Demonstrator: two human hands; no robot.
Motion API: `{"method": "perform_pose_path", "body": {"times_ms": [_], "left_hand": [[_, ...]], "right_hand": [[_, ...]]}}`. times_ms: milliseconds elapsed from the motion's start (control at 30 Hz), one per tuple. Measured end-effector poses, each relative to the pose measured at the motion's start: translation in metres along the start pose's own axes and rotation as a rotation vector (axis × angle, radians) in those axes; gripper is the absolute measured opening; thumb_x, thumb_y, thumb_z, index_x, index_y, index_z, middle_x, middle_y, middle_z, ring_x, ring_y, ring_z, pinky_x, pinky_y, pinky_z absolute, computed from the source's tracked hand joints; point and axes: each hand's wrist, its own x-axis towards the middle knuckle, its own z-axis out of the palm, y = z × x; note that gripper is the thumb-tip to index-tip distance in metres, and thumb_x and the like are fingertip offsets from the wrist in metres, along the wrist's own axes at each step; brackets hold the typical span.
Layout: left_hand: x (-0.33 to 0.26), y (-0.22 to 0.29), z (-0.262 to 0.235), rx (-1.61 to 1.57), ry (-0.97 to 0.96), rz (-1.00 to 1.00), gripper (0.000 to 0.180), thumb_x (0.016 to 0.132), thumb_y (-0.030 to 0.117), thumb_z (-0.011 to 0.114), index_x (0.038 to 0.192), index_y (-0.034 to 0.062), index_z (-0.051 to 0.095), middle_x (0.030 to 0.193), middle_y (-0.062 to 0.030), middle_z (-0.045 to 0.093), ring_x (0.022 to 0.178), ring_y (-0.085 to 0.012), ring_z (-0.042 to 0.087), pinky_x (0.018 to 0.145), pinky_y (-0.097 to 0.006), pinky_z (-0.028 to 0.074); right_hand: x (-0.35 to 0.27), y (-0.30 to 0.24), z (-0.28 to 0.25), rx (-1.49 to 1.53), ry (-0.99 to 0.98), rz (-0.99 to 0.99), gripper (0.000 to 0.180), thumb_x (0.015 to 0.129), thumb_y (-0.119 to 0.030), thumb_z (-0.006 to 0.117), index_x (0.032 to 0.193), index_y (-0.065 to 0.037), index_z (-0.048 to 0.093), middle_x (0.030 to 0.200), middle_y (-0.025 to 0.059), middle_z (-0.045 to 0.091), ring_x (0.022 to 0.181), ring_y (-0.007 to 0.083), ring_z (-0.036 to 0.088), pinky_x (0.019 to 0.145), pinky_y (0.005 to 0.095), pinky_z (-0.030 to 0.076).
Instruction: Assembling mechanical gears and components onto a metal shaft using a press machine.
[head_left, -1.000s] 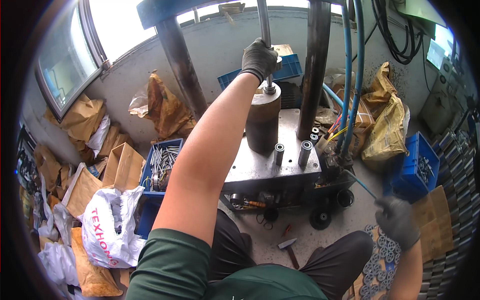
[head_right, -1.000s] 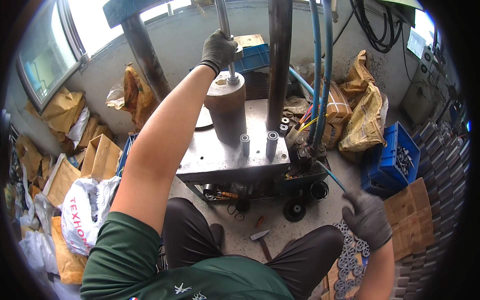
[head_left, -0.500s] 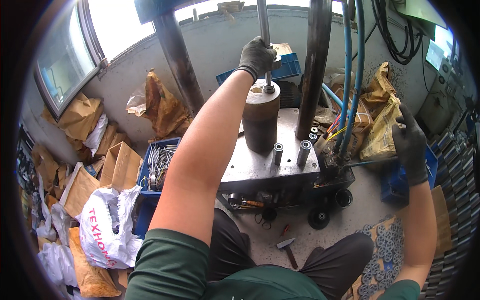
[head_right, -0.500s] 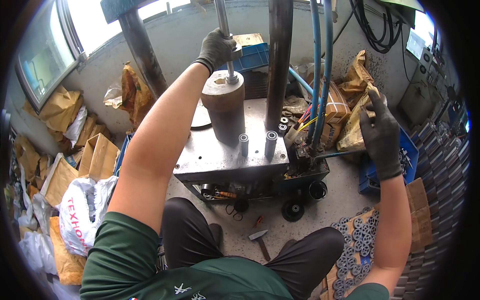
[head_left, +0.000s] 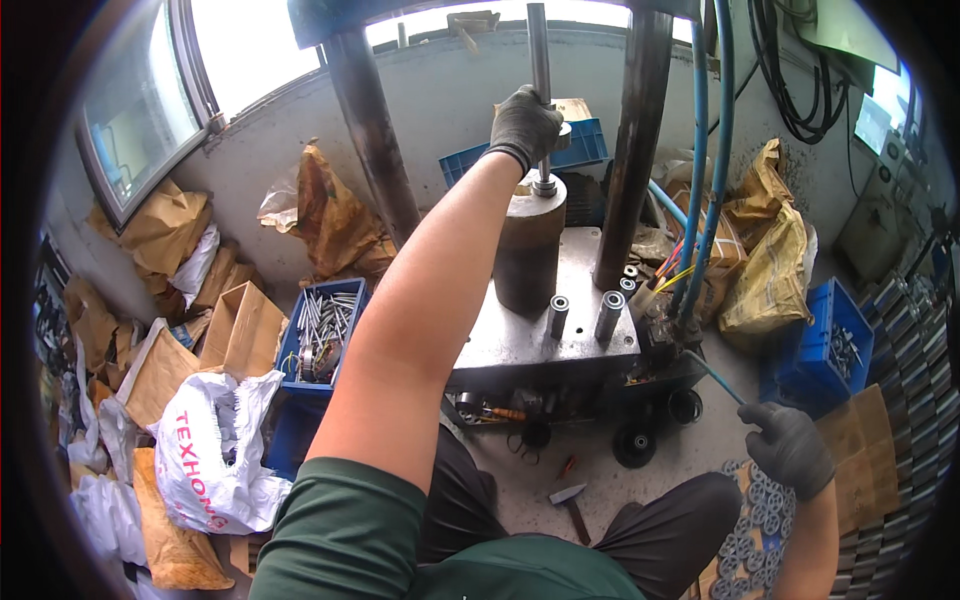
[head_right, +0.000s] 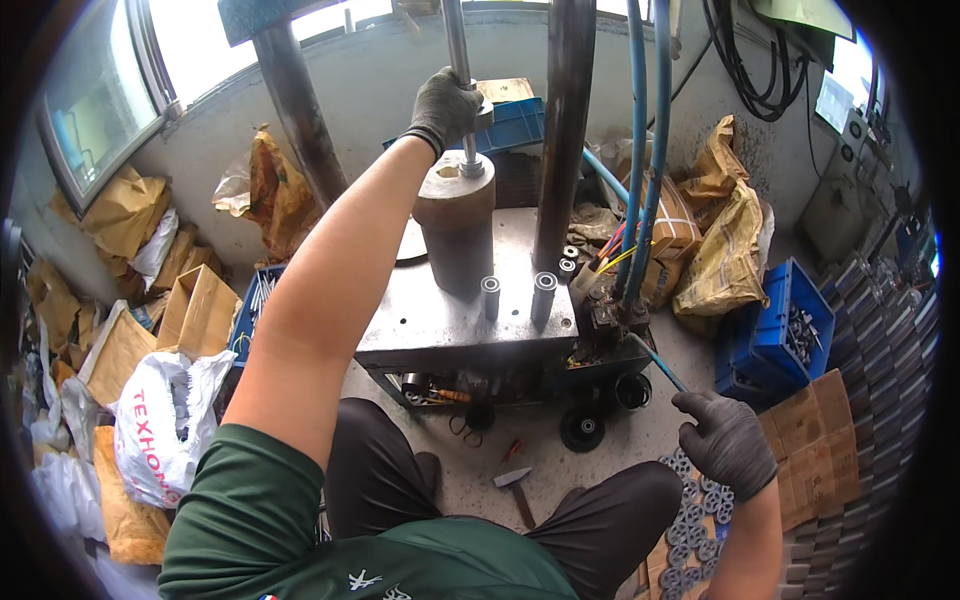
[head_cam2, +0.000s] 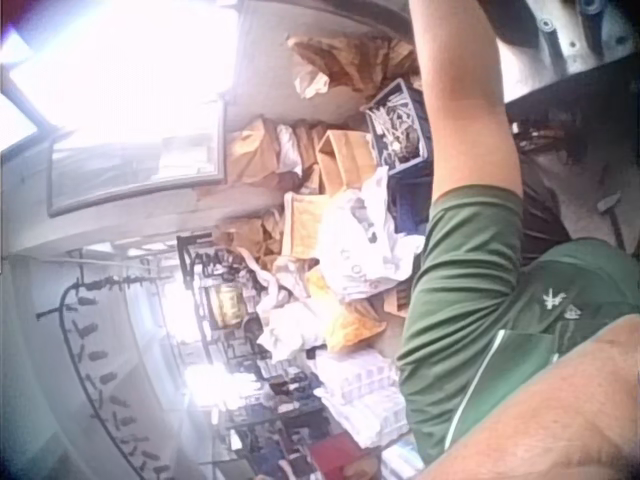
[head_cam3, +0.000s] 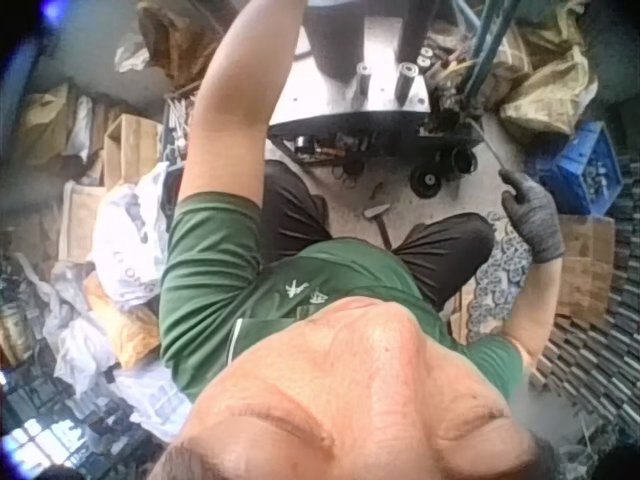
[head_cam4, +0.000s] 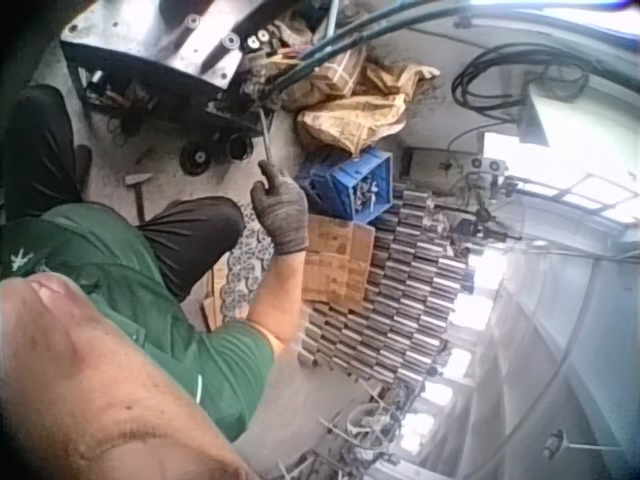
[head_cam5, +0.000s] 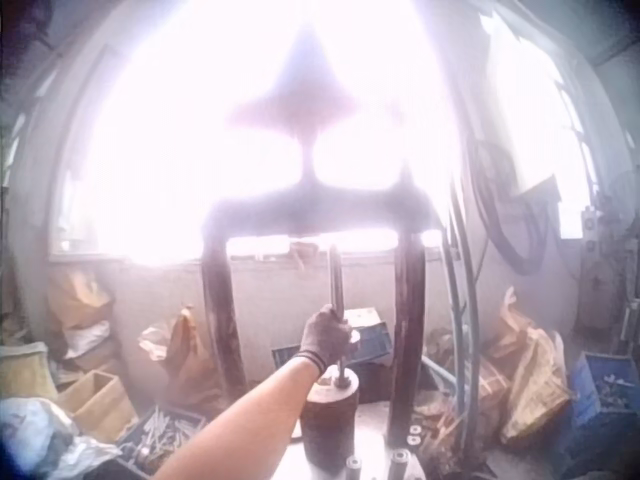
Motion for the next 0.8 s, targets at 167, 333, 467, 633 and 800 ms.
{"method": "perform_pose_path", "body": {"times_ms": [167, 333, 467, 633, 800], "left_hand": [[-0.004, 0.001, -0.003, -0.026, 0.032, -0.025, 0.029, 0.090, 0.021, 0.074, 0.113, 0.0036, 0.070, 0.103, -0.0213, 0.078, 0.103, -0.0335, 0.077, 0.095, -0.042, 0.060], [-0.001, 0.002, 0.001, 0.018, 0.057, 0.002, 0.028, 0.092, 0.023, 0.071, 0.114, 0.0047, 0.071, 0.104, -0.0224, 0.078, 0.104, -0.0361, 0.076, 0.097, -0.042, 0.059], [0.001, -0.002, 0.002, 0.000, 0.028, 0.002, 0.029, 0.091, 0.021, 0.072, 0.114, 0.0042, 0.070, 0.104, -0.0231, 0.077, 0.104, -0.0367, 0.076, 0.096, -0.043, 0.059], [0.000, -0.002, -0.001, -0.028, 0.022, -0.013, 0.031, 0.088, 0.021, 0.074, 0.113, 0.0040, 0.070, 0.102, -0.0226, 0.077, 0.103, -0.0364, 0.076, 0.096, -0.043, 0.059], [-0.001, 0.001, 0.001, -0.042, 0.037, -0.014, 0.033, 0.086, 0.022, 0.077, 0.112, 0.0040, 0.070, 0.102, -0.0220, 0.078, 0.103, -0.0359, 0.076, 0.095, -0.043, 0.060]], "right_hand": [[-0.019, -0.007, 0.013, -0.041, -0.028, 0.138, 0.033, 0.081, -0.011, 0.067, 0.112, -0.006, 0.077, 0.101, 0.0216, 0.075, 0.095, 0.0398, 0.073, 0.086, 0.0466, 0.059], [-0.045, 0.019, 0.042, -0.138, -0.208, 0.022, 0.026, 0.081, -0.022, 0.072, 0.102, -0.009, 0.079, 0.090, 0.0162, 0.076, 0.084, 0.0357, 0.074, 0.083, 0.0424, 0.058], [-0.035, 0.014, 0.034, -0.144, -0.222, 0.124, 0.024, 0.082, -0.022, 0.071, 0.099, -0.008, 0.079, 0.091, 0.0162, 0.076, 0.081, 0.0362, 0.074, 0.082, 0.0425, 0.058], [-0.026, -0.003, 0.021, 0.025, -0.045, 0.194, 0.025, 0.085, -0.022, 0.067, 0.100, -0.006, 0.080, 0.092, 0.0197, 0.076, 0.090, 0.0382, 0.075, 0.086, 0.0462, 0.059], [-0.030, 0.009, 0.026, -0.114, -0.247, 0.153, 0.025, 0.086, -0.020, 0.067, 0.102, -0.005, 0.080, 0.091, 0.0200, 0.076, 0.091, 0.0380, 0.075, 0.086, 0.0461, 0.059]]}}
